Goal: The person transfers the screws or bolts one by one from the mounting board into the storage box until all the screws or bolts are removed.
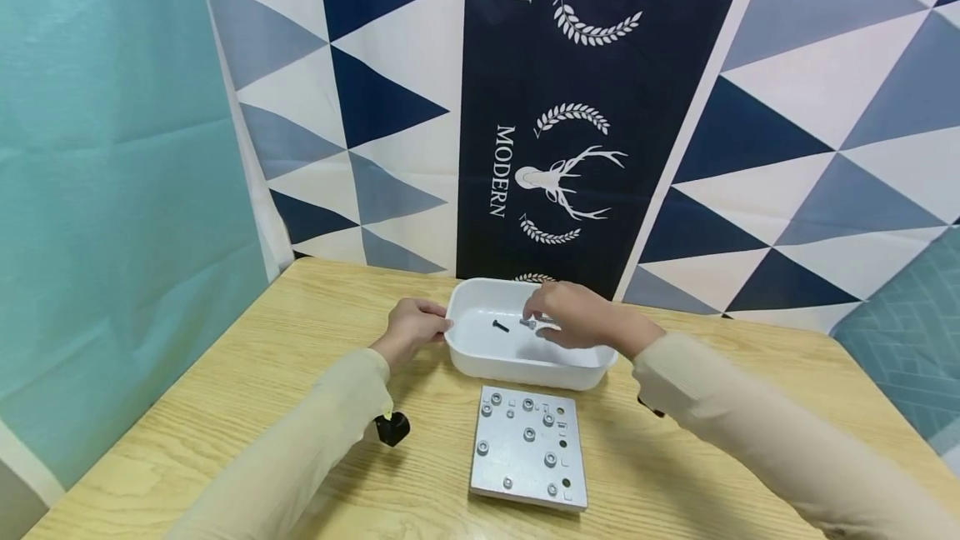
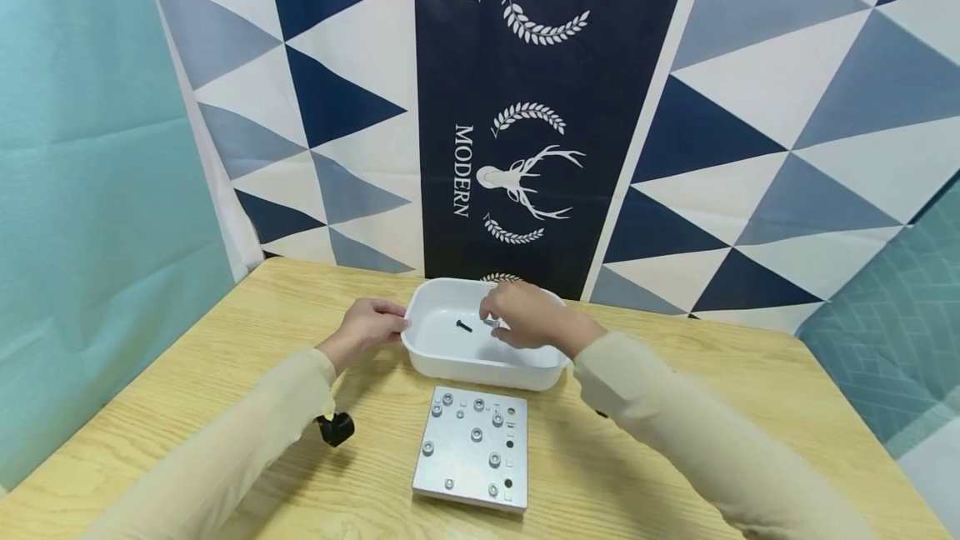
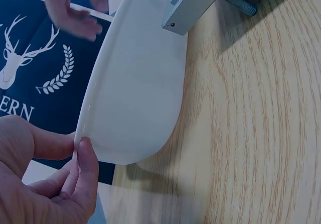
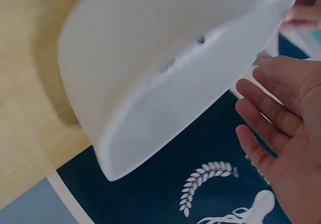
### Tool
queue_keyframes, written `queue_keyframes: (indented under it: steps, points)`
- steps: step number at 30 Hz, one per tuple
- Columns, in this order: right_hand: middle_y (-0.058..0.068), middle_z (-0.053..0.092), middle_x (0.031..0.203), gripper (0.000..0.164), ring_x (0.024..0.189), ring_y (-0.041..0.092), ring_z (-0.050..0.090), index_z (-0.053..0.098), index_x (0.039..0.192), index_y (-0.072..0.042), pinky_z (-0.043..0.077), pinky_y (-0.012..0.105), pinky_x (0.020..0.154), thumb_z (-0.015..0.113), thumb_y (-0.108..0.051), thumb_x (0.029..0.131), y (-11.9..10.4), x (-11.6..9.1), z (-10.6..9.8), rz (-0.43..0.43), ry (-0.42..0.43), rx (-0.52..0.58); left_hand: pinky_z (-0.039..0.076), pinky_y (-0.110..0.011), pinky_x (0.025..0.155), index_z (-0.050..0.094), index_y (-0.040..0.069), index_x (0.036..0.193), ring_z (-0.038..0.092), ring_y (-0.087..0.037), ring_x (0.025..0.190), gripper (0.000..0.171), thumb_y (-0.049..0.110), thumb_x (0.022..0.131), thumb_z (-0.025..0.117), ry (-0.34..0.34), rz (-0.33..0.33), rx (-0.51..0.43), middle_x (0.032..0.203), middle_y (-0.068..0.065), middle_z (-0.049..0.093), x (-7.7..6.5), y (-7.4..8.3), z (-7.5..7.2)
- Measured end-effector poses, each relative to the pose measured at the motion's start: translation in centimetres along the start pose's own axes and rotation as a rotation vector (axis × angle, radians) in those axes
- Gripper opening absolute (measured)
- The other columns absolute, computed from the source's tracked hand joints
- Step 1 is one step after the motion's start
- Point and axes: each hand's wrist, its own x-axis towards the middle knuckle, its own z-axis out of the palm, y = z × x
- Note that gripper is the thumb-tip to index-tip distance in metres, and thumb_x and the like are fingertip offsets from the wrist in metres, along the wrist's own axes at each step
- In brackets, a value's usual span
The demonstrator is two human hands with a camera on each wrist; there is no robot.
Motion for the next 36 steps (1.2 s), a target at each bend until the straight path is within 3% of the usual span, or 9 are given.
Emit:
queue_keyframes:
  steps: [4,9,17,28,36]
  points:
    - [0.001,0.072,0.102,0.022,0.094,0.016,0.065,0.071,0.101,-0.011,0.057,0.032,0.084,0.075,-0.010,0.080,-1.6,-2.0,0.5,-0.084,0.086,-0.030,0.060,-0.036,0.084,0.067,-0.004,0.102,0.063,-0.014,0.073,0.019,0.001,0.084,0.068,-0.003,0.003,-0.006,0.104,-0.019,0.066,-0.1,0.0,-0.1]
    - [-0.002,0.070,0.097,0.020,0.092,0.013,0.063,0.070,0.098,-0.013,0.055,0.033,0.085,0.077,-0.014,0.079,-3.3,-4.1,1.6,-0.111,0.127,-0.047,0.060,-0.033,0.082,0.068,-0.003,0.104,0.063,-0.014,0.074,0.021,0.001,0.083,0.068,0.001,-0.020,-0.002,0.107,-0.019,0.066,0.0,-0.3,0.0]
    - [-0.005,0.067,0.094,0.023,0.091,0.010,0.060,0.069,0.096,-0.015,0.054,0.032,0.086,0.080,-0.016,0.076,-4.6,-5.5,2.3,-0.148,0.203,-0.086,0.060,-0.034,0.083,0.068,-0.004,0.105,0.063,-0.014,0.074,0.023,0.001,0.083,0.069,-0.010,-0.007,-0.014,0.108,-0.019,0.065,0.1,-0.2,0.0]
    - [-0.009,0.066,0.094,0.025,0.089,0.007,0.056,0.068,0.098,-0.016,0.052,0.026,0.081,0.079,-0.017,0.076,-7.6,-8.0,1.6,-0.220,0.174,-0.102,0.059,-0.036,0.086,0.067,-0.002,0.107,0.062,-0.015,0.076,0.023,0.003,0.085,0.069,-0.016,-0.018,-0.009,0.109,-0.019,0.065,0.2,-0.1,-0.1]
    - [-0.012,0.064,0.087,0.024,0.085,0.005,0.054,0.066,0.093,-0.020,0.051,0.024,0.077,0.081,-0.020,0.073,-9.5,-9.4,2.0,-0.267,0.231,-0.108,0.060,-0.031,0.081,0.068,-0.002,0.106,0.062,-0.015,0.076,0.023,0.003,0.084,0.069,-0.021,-0.018,-0.015,0.109,-0.018,0.065,0.3,-0.1,-0.1]
